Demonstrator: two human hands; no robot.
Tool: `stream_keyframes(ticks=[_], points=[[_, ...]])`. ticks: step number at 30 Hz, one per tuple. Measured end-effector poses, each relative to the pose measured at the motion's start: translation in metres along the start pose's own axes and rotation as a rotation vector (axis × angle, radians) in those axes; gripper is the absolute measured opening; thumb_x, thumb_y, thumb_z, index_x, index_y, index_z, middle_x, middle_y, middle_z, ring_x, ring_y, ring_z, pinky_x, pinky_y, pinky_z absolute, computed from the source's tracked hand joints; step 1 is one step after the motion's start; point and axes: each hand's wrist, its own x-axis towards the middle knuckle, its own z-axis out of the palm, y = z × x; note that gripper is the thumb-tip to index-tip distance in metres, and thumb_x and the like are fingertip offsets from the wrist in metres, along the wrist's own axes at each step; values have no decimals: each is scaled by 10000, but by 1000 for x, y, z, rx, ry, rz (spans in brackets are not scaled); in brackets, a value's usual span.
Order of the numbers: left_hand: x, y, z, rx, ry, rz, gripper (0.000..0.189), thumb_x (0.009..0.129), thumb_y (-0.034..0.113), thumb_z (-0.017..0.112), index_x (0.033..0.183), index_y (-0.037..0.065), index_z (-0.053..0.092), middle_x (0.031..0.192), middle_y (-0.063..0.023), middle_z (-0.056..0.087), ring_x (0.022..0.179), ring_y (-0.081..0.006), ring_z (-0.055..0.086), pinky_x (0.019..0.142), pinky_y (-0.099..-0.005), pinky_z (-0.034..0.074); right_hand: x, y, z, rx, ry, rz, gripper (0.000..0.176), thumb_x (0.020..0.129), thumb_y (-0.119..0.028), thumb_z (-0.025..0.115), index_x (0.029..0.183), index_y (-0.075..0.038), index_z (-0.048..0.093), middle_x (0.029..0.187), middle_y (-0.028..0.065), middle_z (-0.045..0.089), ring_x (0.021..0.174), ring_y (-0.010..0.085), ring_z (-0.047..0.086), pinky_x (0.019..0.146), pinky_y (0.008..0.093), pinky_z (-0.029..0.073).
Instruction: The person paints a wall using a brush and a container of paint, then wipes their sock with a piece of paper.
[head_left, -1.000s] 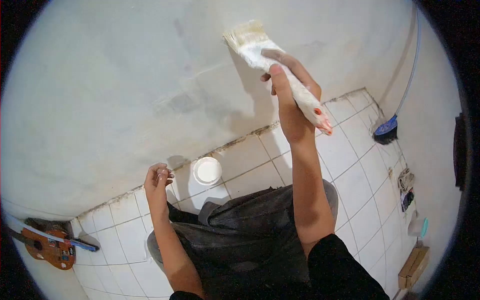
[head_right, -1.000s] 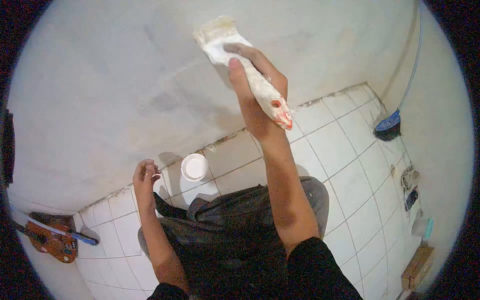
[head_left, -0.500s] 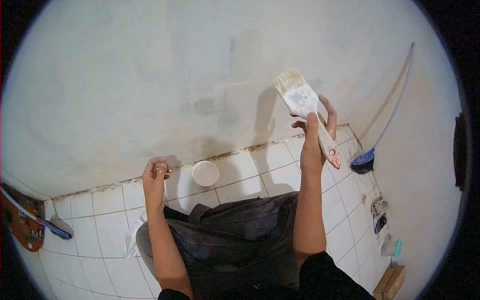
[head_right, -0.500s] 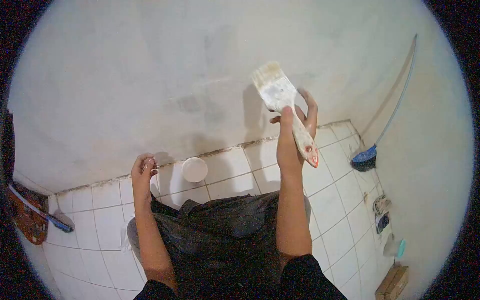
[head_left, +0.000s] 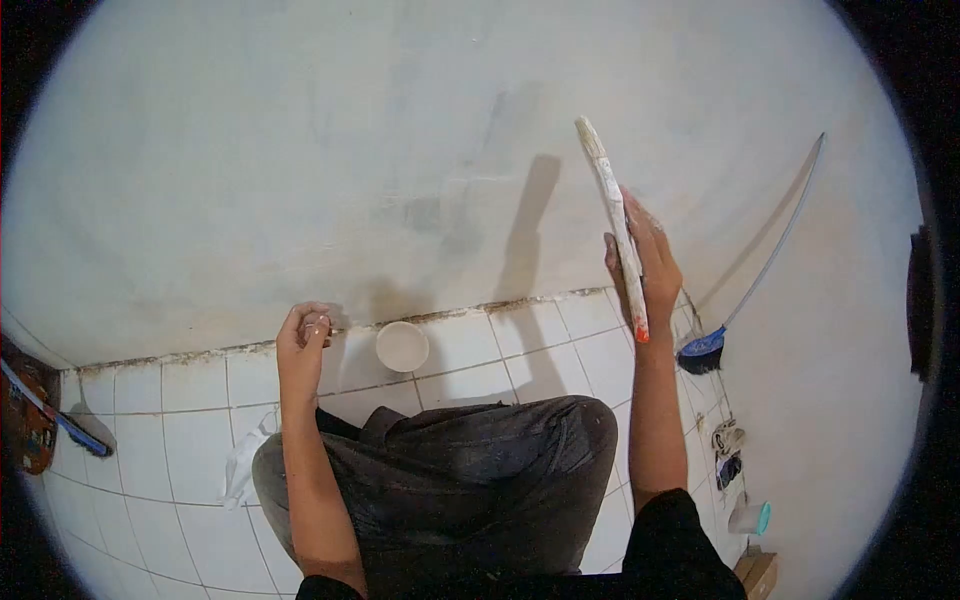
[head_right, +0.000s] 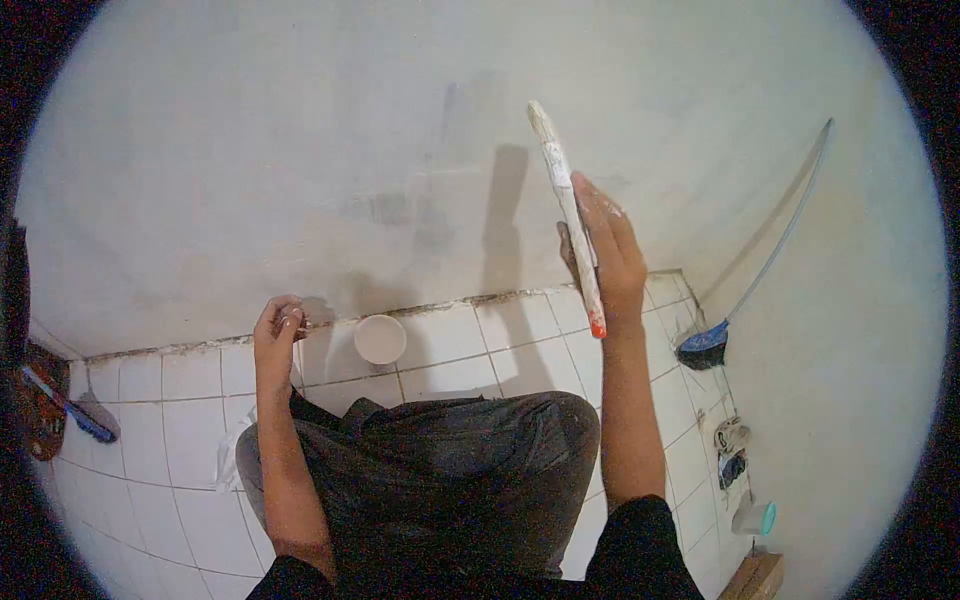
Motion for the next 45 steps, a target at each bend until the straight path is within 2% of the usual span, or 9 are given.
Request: stream_keyframes(ticks=[1,5,16,20,22,24,30,35,45], points=[[0,2,0,9,1,1,183,951,180,598,1086,60,624,904,-20,633,839,-121,592,742,-270,478,9,6,-1,-66,26,-172,486,810,98,649,1267,-65,616,1298,142,601,1168,288,600,961,358,524],[2,-4,0,9,-20,17,183,952,179,599,1087,58,625,903,-24,634,825,-122,596,739,-270,476,26,15,-6,-63,-88,-210,552,760,69,675,1285,-93,614,1356,79,573,1244,294,543,1012,379,488],[-1,3,2,19,-8,-3,163,944,163,602,1062,53,625,908,-16,634,821,-108,578,728,-260,463,19,22,26,-99,-211,-151,527,831,-12,568,1342,-142,573,1390,49,549,1300,298,488,1029,403,469],[0,5,4,11,-21,-9,146,941,149,607,1055,61,627,918,-13,640,833,-103,568,732,-258,453,19,20,18,-88,-295,-133,531,831,-9,559,1344,-146,572,1386,51,551,1293,282,496,1014,392,478],[-1,3,4,16,-16,-4,157,946,163,594,1062,63,626,904,-9,635,830,-106,578,741,-262,461,18,22,10,-111,-442,-155,522,833,-26,563,1340,-152,576,1373,51,564,1278,272,514,1007,391,481],[0,2,3,22,-4,2,169,951,178,582,1070,66,625,890,-5,629,827,-109,588,750,-266,469,25,12,-4,-150,-442,-163,510,828,-36,584,1323,-156,590,1341,56,589,1249,271,542,998,388,488],[-1,4,3,58,-13,18,178,953,184,589,1079,63,621,889,-10,630,827,-109,584,746,-265,472,64,4,-22,-80,-184,-167,542,779,22,649,1295,-140,604,1299,80,615,1208,290,574,981,380,497],[0,1,0,27,10,29,171,947,176,597,1071,60,622,892,-13,628,819,-110,583,741,-267,473,43,10,4,-76,-338,-103,560,815,-30,594,1361,-148,546,1385,85,548,1290,302,501,1074,397,417],[-1,5,-2,6,-2,31,153,942,155,593,1058,61,628,885,-13,628,823,-111,587,730,-268,468,-4,12,2,26,-347,-63,587,791,13,642,1353,-134,562,1367,89,563,1278,291,519,1057,389,443]])
